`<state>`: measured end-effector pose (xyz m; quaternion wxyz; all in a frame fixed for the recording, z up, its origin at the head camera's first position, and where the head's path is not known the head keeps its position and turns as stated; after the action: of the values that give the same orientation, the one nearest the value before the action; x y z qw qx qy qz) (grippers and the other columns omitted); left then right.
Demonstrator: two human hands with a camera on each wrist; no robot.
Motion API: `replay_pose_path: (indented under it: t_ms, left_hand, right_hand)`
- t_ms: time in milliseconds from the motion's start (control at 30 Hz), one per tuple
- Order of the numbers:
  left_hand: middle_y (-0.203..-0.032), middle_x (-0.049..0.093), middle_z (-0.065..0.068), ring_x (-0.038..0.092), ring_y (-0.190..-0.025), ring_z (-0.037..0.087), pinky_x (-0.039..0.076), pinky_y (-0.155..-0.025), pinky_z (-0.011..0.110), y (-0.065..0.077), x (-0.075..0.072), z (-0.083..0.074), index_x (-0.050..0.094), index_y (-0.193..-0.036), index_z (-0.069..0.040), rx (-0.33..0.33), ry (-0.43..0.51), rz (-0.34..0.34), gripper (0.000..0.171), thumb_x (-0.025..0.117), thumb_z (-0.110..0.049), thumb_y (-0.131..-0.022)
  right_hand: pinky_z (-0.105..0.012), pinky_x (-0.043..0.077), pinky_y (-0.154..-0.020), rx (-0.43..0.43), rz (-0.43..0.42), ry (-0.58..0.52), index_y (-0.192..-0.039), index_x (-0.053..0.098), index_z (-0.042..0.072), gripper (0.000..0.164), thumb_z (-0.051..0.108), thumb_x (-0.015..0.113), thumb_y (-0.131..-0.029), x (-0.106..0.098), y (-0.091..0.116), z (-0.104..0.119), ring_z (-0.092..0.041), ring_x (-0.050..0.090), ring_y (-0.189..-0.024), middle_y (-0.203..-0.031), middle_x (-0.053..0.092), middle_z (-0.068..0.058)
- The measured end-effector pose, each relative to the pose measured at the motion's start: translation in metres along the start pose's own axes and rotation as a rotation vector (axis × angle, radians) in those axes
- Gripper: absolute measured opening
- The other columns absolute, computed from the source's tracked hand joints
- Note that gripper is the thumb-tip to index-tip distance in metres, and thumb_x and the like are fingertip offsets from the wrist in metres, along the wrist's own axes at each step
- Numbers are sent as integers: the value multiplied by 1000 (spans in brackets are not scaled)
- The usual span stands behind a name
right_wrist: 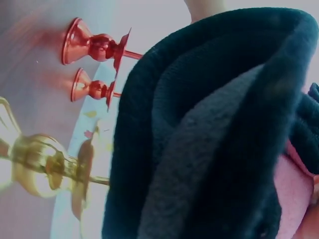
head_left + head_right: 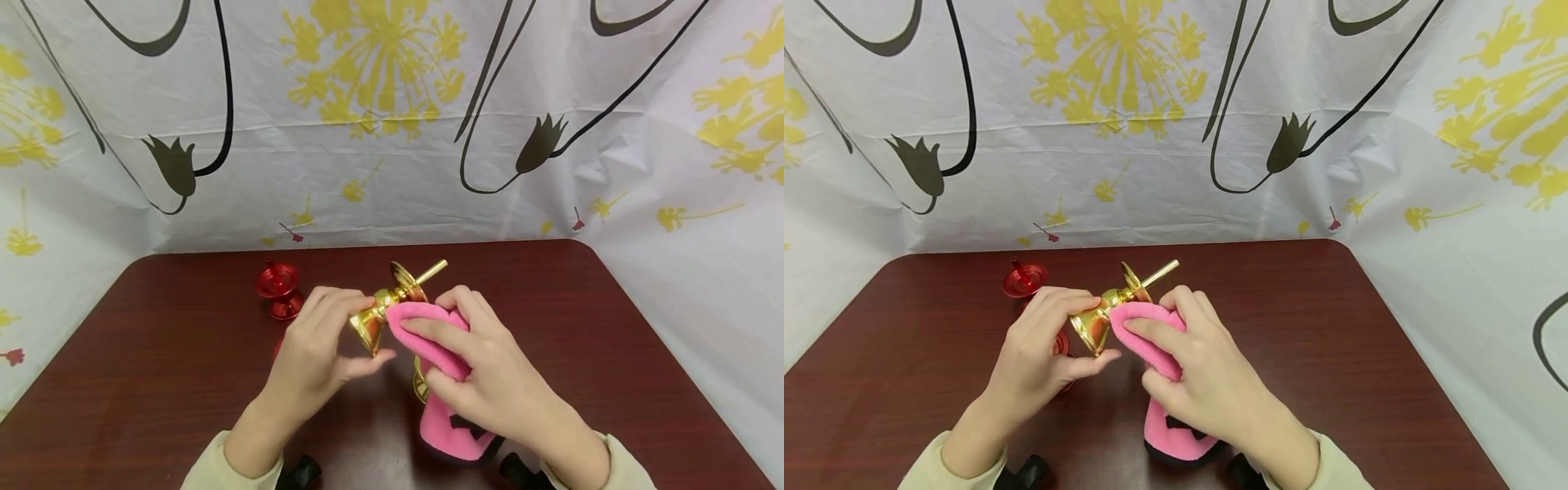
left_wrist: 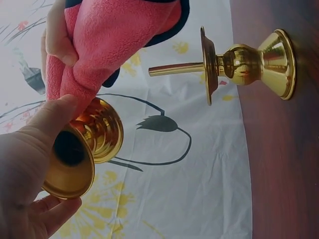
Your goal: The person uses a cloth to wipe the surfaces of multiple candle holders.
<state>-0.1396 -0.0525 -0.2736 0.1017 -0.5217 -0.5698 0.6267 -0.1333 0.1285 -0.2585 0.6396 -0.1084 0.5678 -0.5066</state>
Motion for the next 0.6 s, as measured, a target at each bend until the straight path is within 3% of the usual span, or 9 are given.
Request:
replay_pose_path:
  t_ms: [133, 267, 400, 467, 600]
  left_hand:
    - [-103, 70, 12, 62, -96, 24, 54, -89, 29, 0, -2, 4, 66, -109, 1, -53, 58, -62, 59, 92, -31, -68]
    - [-104, 70, 13, 62, -96, 24, 50, -94, 17, 1, -3, 7, 65, -110, 1, -149, 135, -135, 58, 89, -36, -72]
    - [-103, 70, 13, 65, -95, 21, 49, -91, 12, 1, -2, 9, 65, -110, 0, -249, 220, -198, 60, 83, -45, -76]
    - [-103, 71, 13, 67, -93, 18, 52, -85, 13, 1, -2, 10, 65, -110, 0, -298, 287, -225, 57, 86, -39, -75]
    - [-104, 71, 13, 67, -89, 11, 57, -74, 18, 1, 0, 12, 64, -113, 1, -414, 423, -257, 54, 91, -10, -68]
  right_hand:
    - [-15, 39, -76, -3, -40, -44, -112, 73, 14, 47, 0, 65, -68, 3, -1, -1, -14, 48, -95, -104, 57, -4]
    - [-15, 42, -74, -8, -96, -88, -112, 74, 12, 48, -3, 64, -67, 4, -3, -2, -15, 50, -95, -105, 57, -7]
    - [-17, 45, -70, -37, -176, -119, -111, 74, 9, 49, -5, 61, -66, 5, -5, -2, -18, 52, -96, -105, 57, -11]
    - [-17, 46, -71, -48, -213, -127, -110, 74, 8, 48, -5, 61, -66, 5, -6, -2, -20, 52, -97, -105, 57, -13]
    - [-19, 48, -74, -45, -256, -154, -108, 74, 7, 45, -5, 61, -67, 5, -7, -3, -22, 52, -99, -104, 58, -14]
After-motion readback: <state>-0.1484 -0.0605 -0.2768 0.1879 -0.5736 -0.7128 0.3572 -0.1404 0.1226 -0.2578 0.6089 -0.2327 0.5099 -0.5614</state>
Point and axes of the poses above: each hand's wrist, its own y-axis away from the middle knuckle, its own x-axis out of the palm, z = x × y, the point moved 6 cm from there along -y, towards the middle knuckle
